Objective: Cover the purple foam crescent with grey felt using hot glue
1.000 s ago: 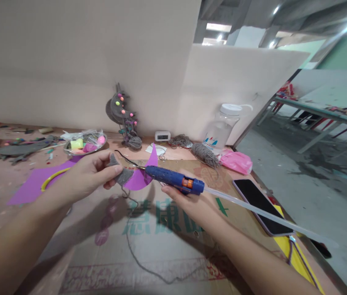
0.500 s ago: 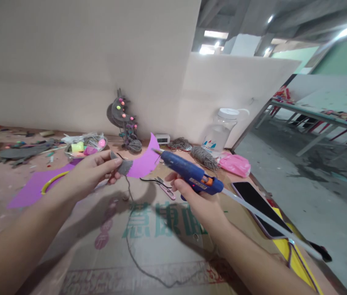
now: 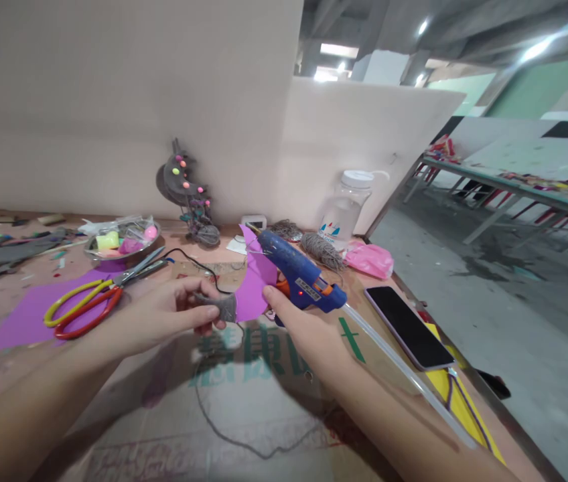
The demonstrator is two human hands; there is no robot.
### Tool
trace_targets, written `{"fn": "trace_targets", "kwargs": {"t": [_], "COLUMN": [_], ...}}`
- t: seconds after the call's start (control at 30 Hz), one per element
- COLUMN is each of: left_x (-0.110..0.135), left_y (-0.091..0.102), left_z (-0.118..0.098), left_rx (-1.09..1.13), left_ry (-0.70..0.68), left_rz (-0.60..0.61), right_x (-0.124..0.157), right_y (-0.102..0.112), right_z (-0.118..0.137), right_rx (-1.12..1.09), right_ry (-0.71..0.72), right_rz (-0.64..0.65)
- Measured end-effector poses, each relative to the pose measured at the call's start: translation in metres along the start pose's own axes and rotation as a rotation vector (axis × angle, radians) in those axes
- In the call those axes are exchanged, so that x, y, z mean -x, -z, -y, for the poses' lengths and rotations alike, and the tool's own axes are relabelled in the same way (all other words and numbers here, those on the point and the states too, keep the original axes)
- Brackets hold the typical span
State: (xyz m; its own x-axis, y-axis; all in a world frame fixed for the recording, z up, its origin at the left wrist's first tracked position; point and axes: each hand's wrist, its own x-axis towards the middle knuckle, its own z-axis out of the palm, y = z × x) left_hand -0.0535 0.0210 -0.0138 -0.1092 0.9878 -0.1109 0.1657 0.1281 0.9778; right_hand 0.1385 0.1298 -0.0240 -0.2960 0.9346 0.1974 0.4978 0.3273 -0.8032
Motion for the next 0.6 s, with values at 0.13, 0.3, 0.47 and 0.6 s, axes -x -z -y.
{"fn": "trace_targets", "kwargs": {"t": [0.13,0.3,0.47,0.6], "left_x": [0.002,0.003,0.001,-0.001], "left_y": [-0.001,-0.001,-0.002,-0.002], "left_z": [0.000,-0.002,-0.001,0.000], "left_rx": [-0.400,-0.572,-0.631,-0.610], "left_ry": [-0.225,-0.348,-0.380,-0.375], "left_rz": [-0.192,-0.272,-0.273,-0.274], "right_x": [0.001,0.002,0.004,0.004], "right_y": [-0.001,-0.002,-0.004,-0.008], "right_z": [0.012,0.021,0.020,0.017], "right_rx": [-0.028,-0.074,-0.101,-0.135], "right_ry": [-0.085,-0.104,-0.077,-0.067], "right_rz": [0.016,0.024,0.029,0.026]}}
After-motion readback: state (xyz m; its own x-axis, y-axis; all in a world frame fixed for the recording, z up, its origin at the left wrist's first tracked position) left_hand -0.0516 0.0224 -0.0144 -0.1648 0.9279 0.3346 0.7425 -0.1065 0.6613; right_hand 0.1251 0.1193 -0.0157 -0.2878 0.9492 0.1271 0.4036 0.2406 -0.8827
